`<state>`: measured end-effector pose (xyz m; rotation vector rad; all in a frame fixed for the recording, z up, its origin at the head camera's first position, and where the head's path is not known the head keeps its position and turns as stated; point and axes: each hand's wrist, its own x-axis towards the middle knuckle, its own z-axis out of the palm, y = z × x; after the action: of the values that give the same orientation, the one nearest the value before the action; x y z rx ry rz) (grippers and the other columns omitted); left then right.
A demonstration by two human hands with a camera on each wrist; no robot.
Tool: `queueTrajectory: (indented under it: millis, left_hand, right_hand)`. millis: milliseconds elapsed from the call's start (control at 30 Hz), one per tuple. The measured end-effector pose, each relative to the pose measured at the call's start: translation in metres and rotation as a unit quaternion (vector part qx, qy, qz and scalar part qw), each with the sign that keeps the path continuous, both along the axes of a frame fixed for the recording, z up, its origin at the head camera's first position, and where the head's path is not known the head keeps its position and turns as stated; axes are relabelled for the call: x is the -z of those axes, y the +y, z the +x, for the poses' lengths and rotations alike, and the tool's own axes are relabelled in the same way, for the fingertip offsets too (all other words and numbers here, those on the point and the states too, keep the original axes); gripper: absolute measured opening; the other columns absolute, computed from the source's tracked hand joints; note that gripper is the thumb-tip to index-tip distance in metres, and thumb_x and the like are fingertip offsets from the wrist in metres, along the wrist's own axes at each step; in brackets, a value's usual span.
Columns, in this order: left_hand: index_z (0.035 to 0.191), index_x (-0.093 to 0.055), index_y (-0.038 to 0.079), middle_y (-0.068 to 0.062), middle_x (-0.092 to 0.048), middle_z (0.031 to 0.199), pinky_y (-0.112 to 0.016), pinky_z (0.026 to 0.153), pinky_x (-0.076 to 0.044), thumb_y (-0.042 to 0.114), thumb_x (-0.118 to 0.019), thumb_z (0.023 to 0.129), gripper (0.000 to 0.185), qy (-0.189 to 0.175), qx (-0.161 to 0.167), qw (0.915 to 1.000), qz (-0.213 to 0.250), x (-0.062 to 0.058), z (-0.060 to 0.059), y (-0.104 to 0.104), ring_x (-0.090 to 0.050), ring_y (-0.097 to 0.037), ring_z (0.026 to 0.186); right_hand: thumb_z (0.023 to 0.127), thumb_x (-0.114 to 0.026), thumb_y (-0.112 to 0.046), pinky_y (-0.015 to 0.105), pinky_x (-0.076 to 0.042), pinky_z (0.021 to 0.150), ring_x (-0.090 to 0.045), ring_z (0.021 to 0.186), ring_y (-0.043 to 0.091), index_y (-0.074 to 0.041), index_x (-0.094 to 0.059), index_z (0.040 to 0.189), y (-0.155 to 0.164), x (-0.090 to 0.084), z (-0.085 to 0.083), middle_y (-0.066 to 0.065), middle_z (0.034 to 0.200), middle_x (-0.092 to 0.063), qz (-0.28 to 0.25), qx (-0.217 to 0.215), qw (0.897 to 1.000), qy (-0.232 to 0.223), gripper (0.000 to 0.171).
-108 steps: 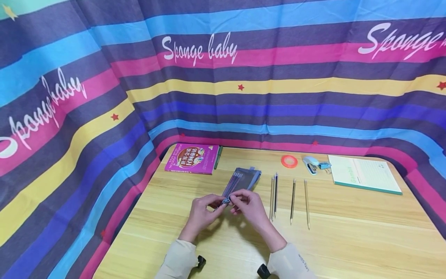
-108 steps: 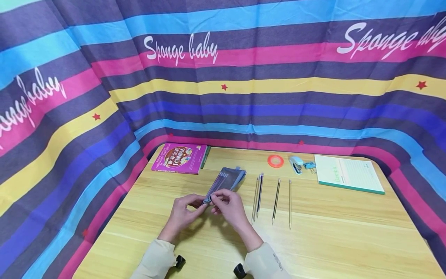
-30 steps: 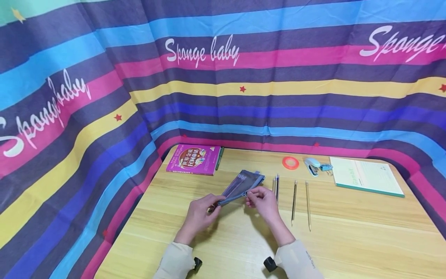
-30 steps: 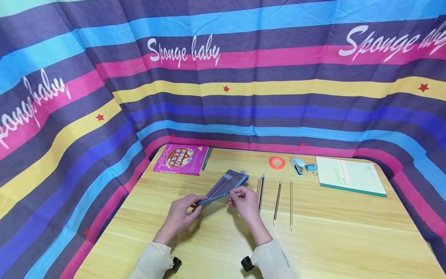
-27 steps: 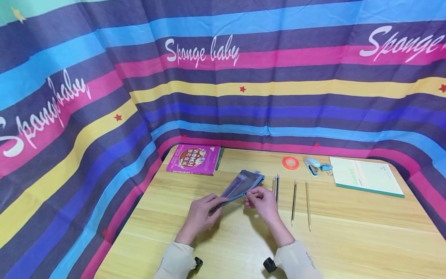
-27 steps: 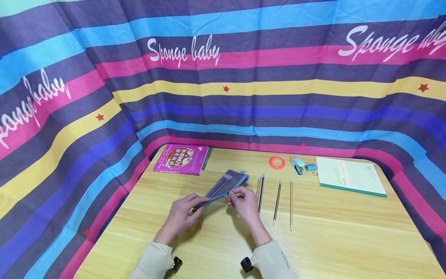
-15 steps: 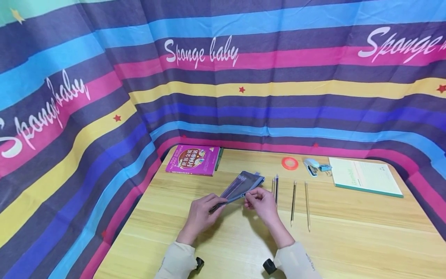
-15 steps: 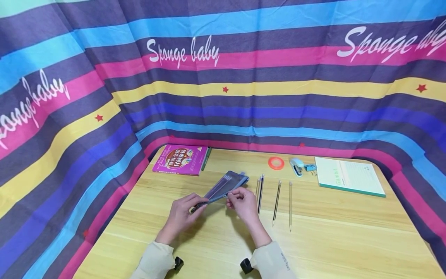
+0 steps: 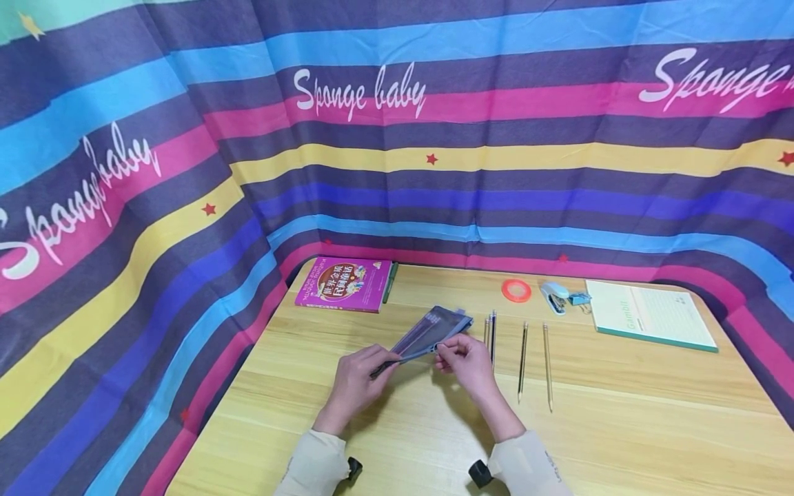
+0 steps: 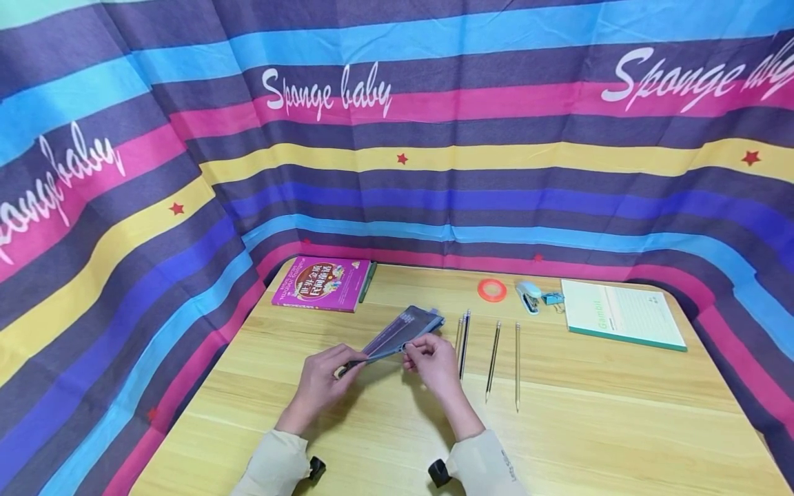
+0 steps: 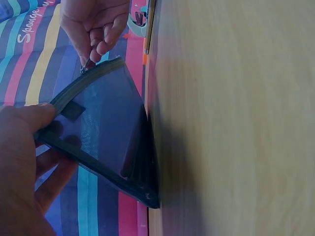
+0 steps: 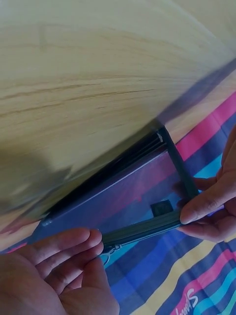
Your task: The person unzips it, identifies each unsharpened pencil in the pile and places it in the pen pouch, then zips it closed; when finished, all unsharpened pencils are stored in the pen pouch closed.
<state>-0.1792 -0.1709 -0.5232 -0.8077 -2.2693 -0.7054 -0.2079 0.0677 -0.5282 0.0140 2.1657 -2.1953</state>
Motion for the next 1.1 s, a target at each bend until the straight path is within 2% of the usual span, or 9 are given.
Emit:
queueTrajectory:
  millis: [267, 533, 633, 833, 967, 1100]
  left_hand:
    - [0.102, -0.077, 0.021, 0.008, -0.075, 0.093, -0.014, 0.059, -0.051, 0.008, -0.084, 0.084, 0.024, -0.023, 0.002, 0.9997, 0.012, 0.002, 0.002, -0.018, -0.065, -0.003, 0.071]
    - [0.099, -0.078, 0.021, 0.008, -0.077, 0.091, -0.025, 0.066, -0.060, 0.010, -0.083, 0.085, 0.019, -0.007, -0.057, 0.9983, 0.015, 0.006, 0.001, -0.053, -0.073, -0.010, 0.078]
    - [0.099, -0.078, 0.021, 0.007, -0.077, 0.091, -0.026, 0.064, -0.059, 0.009, -0.083, 0.084, 0.020, -0.009, -0.066, 0.9975, 0.023, 0.006, 0.001, -0.061, -0.073, -0.010, 0.078]
    - [0.099, -0.078, 0.019, 0.006, -0.077, 0.092, -0.025, 0.058, -0.059, 0.007, -0.084, 0.083, 0.021, -0.019, -0.053, 0.9980, 0.028, 0.006, 0.000, -0.065, -0.072, -0.009, 0.074]
    - [0.100, -0.078, 0.020, 0.005, -0.077, 0.093, -0.020, 0.062, -0.060, 0.006, -0.082, 0.085, 0.020, -0.043, -0.053, 0.9971, 0.034, 0.006, 0.000, -0.066, -0.071, -0.008, 0.074]
    - [0.101, -0.078, 0.018, 0.005, -0.077, 0.095, -0.018, 0.067, -0.060, 0.005, -0.081, 0.087, 0.020, -0.060, -0.046, 0.9962, 0.042, 0.008, 0.000, -0.067, -0.072, -0.009, 0.078]
  right_hand:
    - [0.094, -0.068, 0.004, 0.037, -0.066, 0.071, -0.073, 0.072, 0.021, 0.007, -0.069, 0.099, 0.009, 0.001, -0.002, 0.027, 0.091, -0.073, 0.021, 0.022, 0.999, -0.017, 0.006]
    - [0.095, -0.067, 0.004, 0.035, -0.066, 0.072, -0.073, 0.071, 0.020, 0.011, -0.068, 0.102, 0.028, -0.002, -0.015, 0.027, 0.090, -0.073, 0.003, 0.057, 0.998, -0.018, 0.010]
    - [0.096, -0.067, 0.003, 0.033, -0.066, 0.071, -0.072, 0.069, 0.017, 0.012, -0.067, 0.102, 0.033, -0.004, -0.017, 0.027, 0.091, -0.073, 0.006, 0.057, 0.998, -0.016, 0.011]
    - [0.096, -0.067, 0.003, 0.032, -0.066, 0.071, -0.072, 0.069, 0.017, 0.013, -0.065, 0.102, 0.035, -0.004, -0.017, 0.031, 0.094, -0.072, -0.001, 0.054, 0.998, -0.019, 0.012]
    - [0.097, -0.065, 0.004, 0.032, -0.066, 0.071, -0.072, 0.070, 0.018, 0.014, -0.064, 0.104, 0.036, -0.005, -0.016, 0.027, 0.091, -0.072, -0.006, 0.053, 0.998, -0.019, 0.013]
    - [0.097, -0.065, 0.004, 0.038, -0.066, 0.075, -0.073, 0.073, 0.021, 0.014, -0.065, 0.105, 0.036, -0.005, -0.016, 0.026, 0.091, -0.073, -0.007, 0.051, 0.998, -0.024, 0.013]
